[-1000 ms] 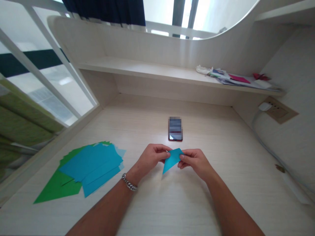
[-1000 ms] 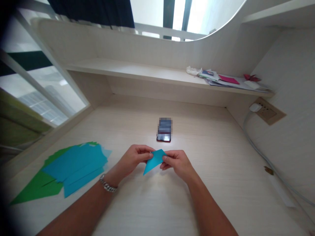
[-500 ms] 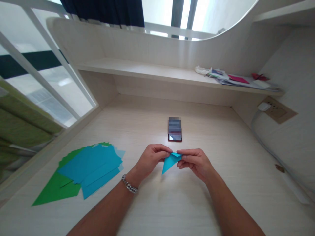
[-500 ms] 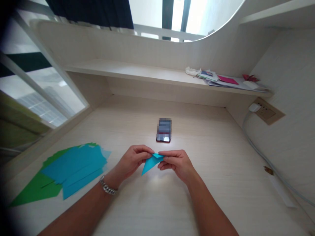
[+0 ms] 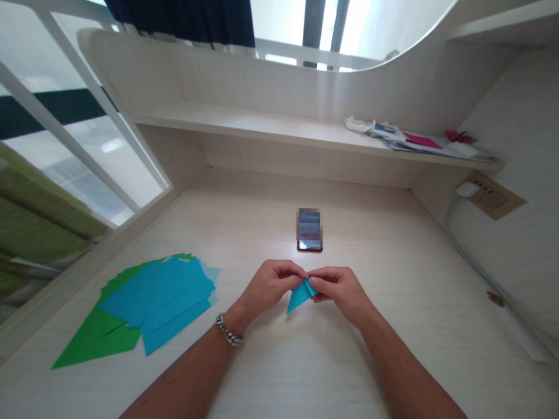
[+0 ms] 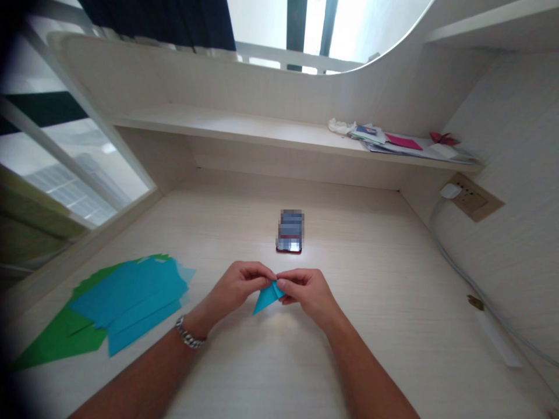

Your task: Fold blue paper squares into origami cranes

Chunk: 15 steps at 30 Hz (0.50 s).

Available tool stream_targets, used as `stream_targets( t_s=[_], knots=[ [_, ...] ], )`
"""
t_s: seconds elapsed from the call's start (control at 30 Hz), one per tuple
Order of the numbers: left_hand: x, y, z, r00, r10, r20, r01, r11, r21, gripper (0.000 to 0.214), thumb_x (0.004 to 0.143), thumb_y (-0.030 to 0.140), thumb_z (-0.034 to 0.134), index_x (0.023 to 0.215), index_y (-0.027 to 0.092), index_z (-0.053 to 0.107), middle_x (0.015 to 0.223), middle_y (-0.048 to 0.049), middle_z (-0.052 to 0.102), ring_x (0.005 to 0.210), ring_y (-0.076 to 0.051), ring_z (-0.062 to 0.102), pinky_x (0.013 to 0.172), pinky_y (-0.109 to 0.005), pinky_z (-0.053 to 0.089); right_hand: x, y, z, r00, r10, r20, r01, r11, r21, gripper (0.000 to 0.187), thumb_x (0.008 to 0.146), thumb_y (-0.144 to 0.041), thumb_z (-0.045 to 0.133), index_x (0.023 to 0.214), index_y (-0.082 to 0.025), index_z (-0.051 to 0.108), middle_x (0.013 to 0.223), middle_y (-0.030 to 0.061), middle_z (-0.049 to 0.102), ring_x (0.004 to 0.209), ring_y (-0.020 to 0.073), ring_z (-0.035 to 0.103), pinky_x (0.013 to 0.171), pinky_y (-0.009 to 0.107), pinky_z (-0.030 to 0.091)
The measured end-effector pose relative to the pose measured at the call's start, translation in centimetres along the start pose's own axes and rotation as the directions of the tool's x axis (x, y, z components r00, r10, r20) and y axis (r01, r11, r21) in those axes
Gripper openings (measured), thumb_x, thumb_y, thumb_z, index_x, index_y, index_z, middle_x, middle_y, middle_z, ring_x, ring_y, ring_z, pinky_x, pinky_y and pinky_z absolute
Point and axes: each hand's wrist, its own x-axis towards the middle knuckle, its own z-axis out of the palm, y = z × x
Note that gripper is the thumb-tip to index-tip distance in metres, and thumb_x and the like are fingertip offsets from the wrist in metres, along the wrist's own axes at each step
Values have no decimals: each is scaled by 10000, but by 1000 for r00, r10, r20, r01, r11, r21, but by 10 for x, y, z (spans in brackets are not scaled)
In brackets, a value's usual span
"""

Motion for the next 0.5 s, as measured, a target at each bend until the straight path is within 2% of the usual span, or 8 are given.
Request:
stream_targets(
  t_s=[0.17,0.5],
  knots=[
    [1,-2,0,999,1,49,3,998,-70,145,757,169,626,882,139,693,799,-49,696,730,-155,621,681,-259,485,3,7,0,999,-26,-44,25,999,-27,311,642,-348,787,885,-158,750,736,72,720,623,166,644,579,301,547],
    [2,-3,3,999,-45,14,47,988,-144,157,807,197,560,886,128,678,822,-64,682,756,-169,623,706,-290,511,2,5,2,997,-44,-69,42,998,-37,301,643,-330,778,888,-158,750,764,77,732,608,166,649,598,320,553]
  ],
)
